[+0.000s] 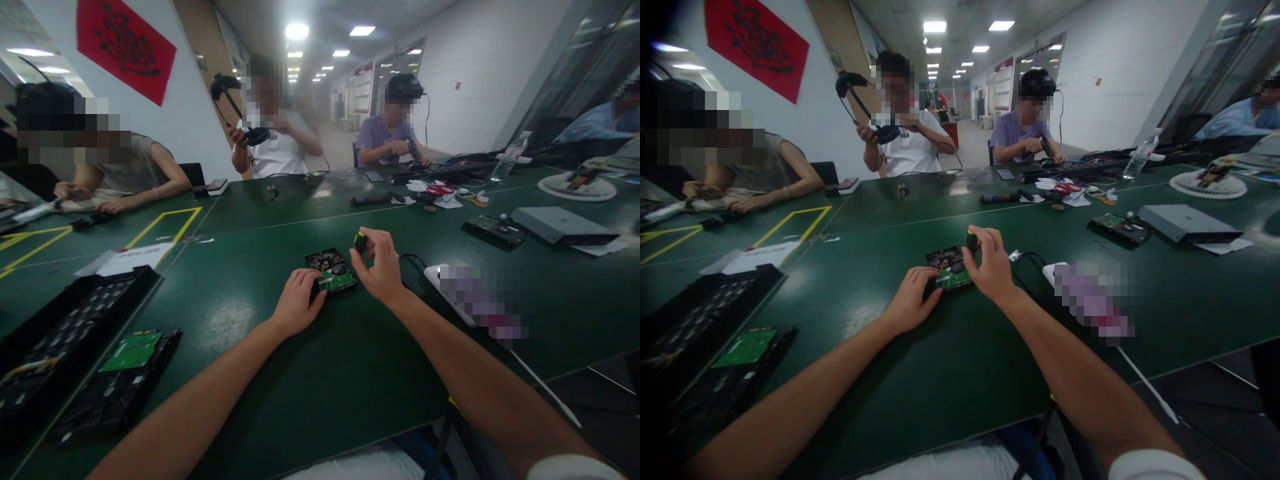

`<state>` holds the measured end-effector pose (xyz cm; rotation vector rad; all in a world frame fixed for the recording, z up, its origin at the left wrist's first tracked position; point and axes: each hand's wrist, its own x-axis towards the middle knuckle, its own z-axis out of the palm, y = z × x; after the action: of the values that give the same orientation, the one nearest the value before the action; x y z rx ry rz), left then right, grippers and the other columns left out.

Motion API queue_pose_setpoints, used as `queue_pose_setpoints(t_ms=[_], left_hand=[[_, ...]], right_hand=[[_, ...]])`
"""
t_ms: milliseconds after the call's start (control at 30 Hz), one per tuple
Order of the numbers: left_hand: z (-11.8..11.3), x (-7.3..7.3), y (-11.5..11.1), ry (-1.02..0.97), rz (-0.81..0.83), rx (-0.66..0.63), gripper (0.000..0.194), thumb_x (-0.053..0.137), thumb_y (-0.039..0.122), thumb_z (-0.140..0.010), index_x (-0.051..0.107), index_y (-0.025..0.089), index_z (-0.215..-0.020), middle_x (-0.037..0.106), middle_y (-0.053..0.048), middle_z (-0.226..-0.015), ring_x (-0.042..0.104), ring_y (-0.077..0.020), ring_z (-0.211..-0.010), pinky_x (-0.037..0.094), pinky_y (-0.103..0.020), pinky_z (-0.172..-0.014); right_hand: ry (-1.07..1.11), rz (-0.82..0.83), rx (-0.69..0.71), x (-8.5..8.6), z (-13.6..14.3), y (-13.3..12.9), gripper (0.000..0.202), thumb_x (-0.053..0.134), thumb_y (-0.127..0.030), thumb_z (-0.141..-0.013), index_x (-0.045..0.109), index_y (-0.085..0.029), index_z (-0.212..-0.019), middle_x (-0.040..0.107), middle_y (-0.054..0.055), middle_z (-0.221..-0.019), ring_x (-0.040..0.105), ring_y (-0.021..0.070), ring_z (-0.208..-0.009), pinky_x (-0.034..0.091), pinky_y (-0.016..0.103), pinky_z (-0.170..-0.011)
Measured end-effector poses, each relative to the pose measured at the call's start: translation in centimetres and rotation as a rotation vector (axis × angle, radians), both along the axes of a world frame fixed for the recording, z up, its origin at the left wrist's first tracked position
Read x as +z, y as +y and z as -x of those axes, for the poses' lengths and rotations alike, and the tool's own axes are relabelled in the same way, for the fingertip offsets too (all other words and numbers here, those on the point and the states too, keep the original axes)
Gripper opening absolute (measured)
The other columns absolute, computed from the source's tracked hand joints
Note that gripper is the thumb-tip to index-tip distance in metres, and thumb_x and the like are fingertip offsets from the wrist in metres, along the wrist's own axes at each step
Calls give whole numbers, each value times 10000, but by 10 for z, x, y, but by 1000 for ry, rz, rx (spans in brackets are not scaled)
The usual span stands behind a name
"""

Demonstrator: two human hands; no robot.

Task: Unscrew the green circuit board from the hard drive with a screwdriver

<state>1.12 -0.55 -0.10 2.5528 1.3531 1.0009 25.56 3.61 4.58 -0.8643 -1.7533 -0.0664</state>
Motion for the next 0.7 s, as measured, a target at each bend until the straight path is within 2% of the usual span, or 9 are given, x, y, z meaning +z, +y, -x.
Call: queue_pose_setpoints(t_ms=[100, 267, 433, 600, 700], left_hand=[[1, -1, 0, -4, -4, 3, 350, 611, 301, -973, 565, 213, -1308, 634, -133, -1280, 544, -319, -1269, 482, -551, -1107], [1, -3, 1, -9, -8, 5, 382, 621, 284, -954, 562, 222, -1327, 633, -129, -1293, 543, -323, -1274, 492, -550, -1094], [1, -3, 1, 1, -22, 4, 363, 610, 284, -967, 553, 210, -1317, 622, -135, -1302, 534, -319, -1273, 484, -548, -1106], [1, -4, 1, 1, -20, 11, 379, 617, 276, -956, 551, 217, -1324, 619, -132, -1307, 533, -321, -1278, 484, -549, -1107], [2, -3, 1, 2, -22, 14, 383, 618, 282, -958, 551, 212, -1329, 616, -134, -1316, 528, -319, -1281, 480, -545, -1113]], right_hand=[[12, -7, 1, -1, 0, 1, 530, 649, -269, -964, 460, -278, -1459, 563, 116, -1272, 623, 223, -931, 635, 418, -761], [6, 13, 23, -2, 1, 1, 540, 572, -252, -989, 416, -290, -1505, 560, 138, -1348, 637, 265, -1055, 639, 462, -849], [21, 11, 5, -1, 0, 0, 535, 641, -295, -973, 445, -295, -1470, 561, 120, -1287, 640, 230, -922, 645, 463, -830], [7, 29, 23, 0, 0, -1, 531, 573, -246, -990, 426, -293, -1498, 549, 128, -1343, 638, 245, -1026, 636, 450, -863], [25, 19, 16, -1, 0, 0, 517, 618, -266, -978, 449, -288, -1467, 547, 116, -1309, 640, 213, -931, 638, 431, -831]])
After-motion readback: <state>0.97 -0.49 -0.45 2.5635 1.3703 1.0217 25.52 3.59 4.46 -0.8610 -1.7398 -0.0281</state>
